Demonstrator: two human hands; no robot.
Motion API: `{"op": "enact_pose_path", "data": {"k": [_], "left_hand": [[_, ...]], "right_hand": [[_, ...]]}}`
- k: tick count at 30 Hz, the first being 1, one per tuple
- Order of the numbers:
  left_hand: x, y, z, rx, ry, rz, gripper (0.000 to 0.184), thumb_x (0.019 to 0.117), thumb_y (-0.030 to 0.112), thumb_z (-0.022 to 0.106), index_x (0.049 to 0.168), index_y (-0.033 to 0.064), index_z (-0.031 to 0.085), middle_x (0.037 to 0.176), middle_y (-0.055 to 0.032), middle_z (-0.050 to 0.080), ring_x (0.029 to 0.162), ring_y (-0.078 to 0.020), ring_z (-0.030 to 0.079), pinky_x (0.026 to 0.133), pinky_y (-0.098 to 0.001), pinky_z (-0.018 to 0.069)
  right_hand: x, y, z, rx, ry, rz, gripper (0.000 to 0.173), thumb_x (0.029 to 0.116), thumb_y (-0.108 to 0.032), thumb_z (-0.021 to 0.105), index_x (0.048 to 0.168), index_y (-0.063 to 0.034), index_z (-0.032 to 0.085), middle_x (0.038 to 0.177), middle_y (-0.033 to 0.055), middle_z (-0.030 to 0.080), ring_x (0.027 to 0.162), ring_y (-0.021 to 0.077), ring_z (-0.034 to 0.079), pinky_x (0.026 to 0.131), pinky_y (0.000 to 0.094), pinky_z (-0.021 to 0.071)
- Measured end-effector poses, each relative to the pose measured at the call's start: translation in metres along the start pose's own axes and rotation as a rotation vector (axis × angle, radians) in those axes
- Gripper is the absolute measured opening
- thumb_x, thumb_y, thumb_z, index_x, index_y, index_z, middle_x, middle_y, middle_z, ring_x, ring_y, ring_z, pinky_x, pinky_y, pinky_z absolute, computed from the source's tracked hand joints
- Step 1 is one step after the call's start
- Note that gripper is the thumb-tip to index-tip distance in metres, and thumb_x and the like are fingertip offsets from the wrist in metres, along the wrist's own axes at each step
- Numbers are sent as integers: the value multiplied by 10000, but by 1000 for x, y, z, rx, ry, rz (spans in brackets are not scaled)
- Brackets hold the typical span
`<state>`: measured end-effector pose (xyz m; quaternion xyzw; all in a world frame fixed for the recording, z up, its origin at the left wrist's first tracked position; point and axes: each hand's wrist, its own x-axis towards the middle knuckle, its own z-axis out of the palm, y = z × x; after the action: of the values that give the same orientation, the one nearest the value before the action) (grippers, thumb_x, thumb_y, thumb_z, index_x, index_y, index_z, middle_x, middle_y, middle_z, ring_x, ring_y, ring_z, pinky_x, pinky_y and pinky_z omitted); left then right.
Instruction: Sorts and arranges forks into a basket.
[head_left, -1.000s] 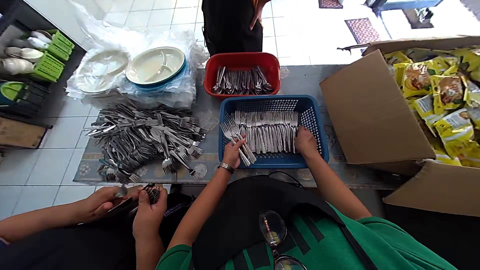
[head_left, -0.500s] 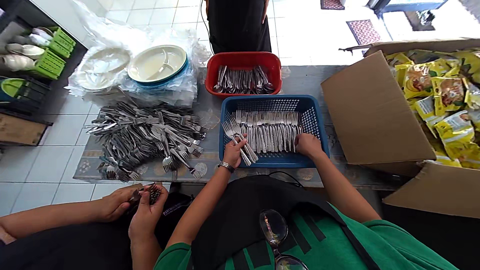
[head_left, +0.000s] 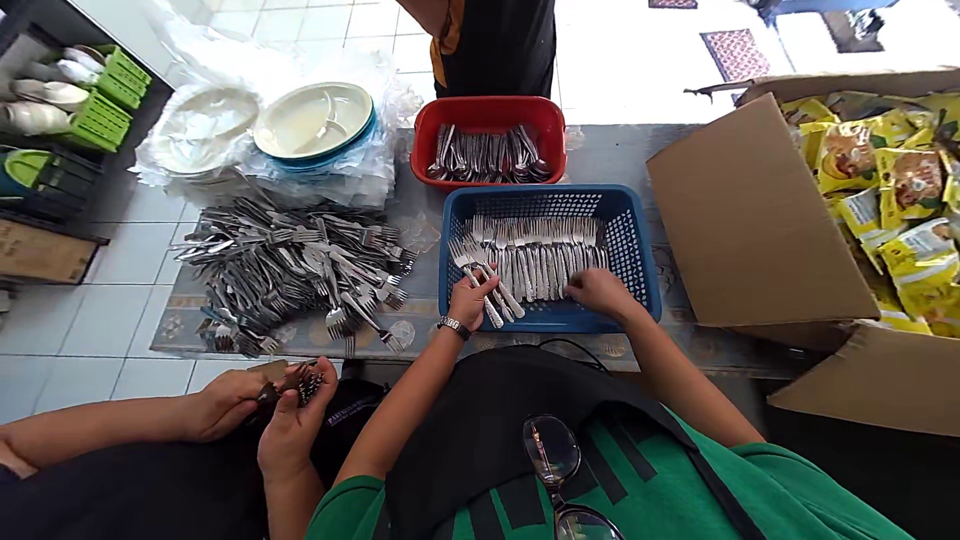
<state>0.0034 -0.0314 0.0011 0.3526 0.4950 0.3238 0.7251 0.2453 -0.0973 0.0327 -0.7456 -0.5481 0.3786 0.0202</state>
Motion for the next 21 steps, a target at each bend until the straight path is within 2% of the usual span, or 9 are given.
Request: {"op": "enact_pose_path", "data": {"k": [1, 3, 5, 8, 12, 15, 21], "left_hand": [[0, -1, 0, -3, -6, -2, 298, 1003, -16, 604, 1301, -33, 589, 1002, -92, 676, 780, -123, 646, 734, -282, 567], [2, -1, 0, -8, -28, 1, 303, 1001, -17, 606, 1303, -36, 590, 917, -74, 681, 716, -112, 650, 693, -268, 575], [1, -1, -1, -3, -46, 3, 294, 1000, -14, 609, 1293, -29, 593, 942, -73, 685, 740, -107, 648, 708, -268, 567], [0, 0, -2, -30, -46, 6, 301, 1002, -22, 599, 1302, -36, 593, 983, -89, 694, 763, -117, 656, 721, -274, 571], [-2, 0, -3, -53, -67, 6, 296, 1023, -29, 554, 1318, -42, 578, 948, -91, 682, 734, -141, 666, 708, -306, 590], [-2, 0, -3, -63, -62, -5, 329, 1024, -55, 516, 1349, -42, 569, 953, -98, 656, 725, -161, 658, 713, -335, 598], [-5, 1, 1, 27, -54, 17, 406, 980, -69, 607, 1379, -52, 535, 925, -96, 661, 723, -152, 669, 719, -327, 602]], "right_hand": [[0, -13, 5, 88, 72, -84, 302, 1043, -236, 615, 1080, 37, 739, 1045, 254, 725, 1033, 433, 685, 945, 654, 492], [1, -44, 16, 246, 114, -217, 259, 1031, -213, 641, 1089, 15, 749, 1015, 201, 746, 960, 358, 717, 912, 592, 542], [6, -68, 28, 352, 70, -274, 246, 1016, -205, 668, 1103, 16, 737, 995, 172, 745, 908, 300, 719, 882, 530, 566], [16, -82, 39, 375, 48, -271, 212, 980, -143, 706, 1086, 41, 703, 945, 175, 726, 867, 293, 704, 860, 515, 561], [21, -64, 36, 520, 12, -181, 208, 1011, -116, 664, 1119, 62, 658, 934, 169, 679, 761, 212, 636, 756, 405, 552], [27, -34, 34, 577, 122, -54, 247, 1041, -118, 614, 1200, 71, 620, 999, 199, 670, 794, 244, 648, 778, 434, 560], [41, 20, 22, 497, 233, 191, 287, 1037, -112, 614, 1244, 87, 604, 1080, 258, 667, 890, 329, 671, 870, 503, 544]]}}
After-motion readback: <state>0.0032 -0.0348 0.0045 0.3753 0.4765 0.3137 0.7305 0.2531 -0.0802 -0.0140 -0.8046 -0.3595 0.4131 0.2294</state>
